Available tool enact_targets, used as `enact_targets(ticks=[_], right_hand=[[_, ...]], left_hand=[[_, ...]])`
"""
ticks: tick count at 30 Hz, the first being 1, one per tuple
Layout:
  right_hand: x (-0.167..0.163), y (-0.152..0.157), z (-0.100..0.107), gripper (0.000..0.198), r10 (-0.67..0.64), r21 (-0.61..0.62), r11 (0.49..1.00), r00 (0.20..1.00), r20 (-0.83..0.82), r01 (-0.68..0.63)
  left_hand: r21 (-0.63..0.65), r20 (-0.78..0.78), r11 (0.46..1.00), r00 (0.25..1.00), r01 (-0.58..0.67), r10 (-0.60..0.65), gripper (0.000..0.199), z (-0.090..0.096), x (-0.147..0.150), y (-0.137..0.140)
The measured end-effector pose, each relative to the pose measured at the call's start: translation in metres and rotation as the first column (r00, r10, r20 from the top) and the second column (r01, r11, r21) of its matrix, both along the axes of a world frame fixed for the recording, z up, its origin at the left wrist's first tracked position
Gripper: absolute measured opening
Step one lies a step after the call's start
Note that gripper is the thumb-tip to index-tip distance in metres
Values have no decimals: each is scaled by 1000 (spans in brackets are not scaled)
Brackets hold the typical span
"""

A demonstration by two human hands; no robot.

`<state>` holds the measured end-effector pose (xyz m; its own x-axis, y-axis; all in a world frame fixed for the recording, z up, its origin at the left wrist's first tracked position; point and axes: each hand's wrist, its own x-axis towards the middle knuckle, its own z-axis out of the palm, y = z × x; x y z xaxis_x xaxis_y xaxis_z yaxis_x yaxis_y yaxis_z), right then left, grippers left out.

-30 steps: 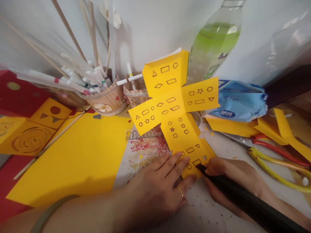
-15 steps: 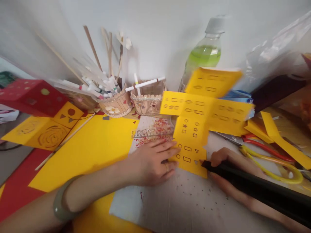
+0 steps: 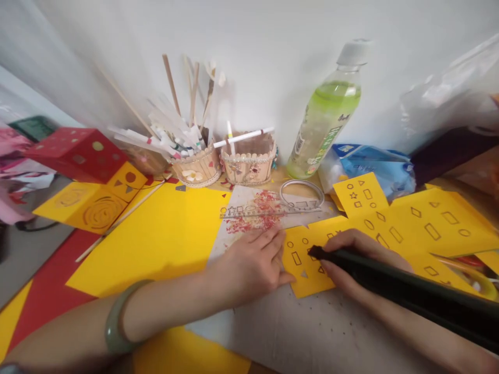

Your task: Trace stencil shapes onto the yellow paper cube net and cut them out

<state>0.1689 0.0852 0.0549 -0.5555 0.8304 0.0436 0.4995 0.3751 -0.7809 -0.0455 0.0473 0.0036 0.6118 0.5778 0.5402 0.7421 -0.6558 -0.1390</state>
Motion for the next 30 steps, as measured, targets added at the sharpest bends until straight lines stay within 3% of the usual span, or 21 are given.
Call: enact_targets(ticks=[4, 9, 24, 30], right_hand=[[-7, 8, -12, 13, -19, 75, 997, 1000, -17, 20], [-9, 4, -25, 9, -35, 62, 997, 999, 16, 34], [-7, 2, -30, 6, -5, 253, 967, 999, 49, -8], [-6, 3, -35, 5, 12, 271, 962, 996, 89, -36]], left_hand=[[2, -12, 1000, 1000, -2, 2, 44, 1, 2, -1], [-4, -42, 1000, 999, -12, 11, 42, 1, 3, -3], [-7, -76, 1000, 997, -26, 26, 40, 4, 3, -4], [-5, -78, 1000, 997, -29, 28, 41, 4, 4, -4]])
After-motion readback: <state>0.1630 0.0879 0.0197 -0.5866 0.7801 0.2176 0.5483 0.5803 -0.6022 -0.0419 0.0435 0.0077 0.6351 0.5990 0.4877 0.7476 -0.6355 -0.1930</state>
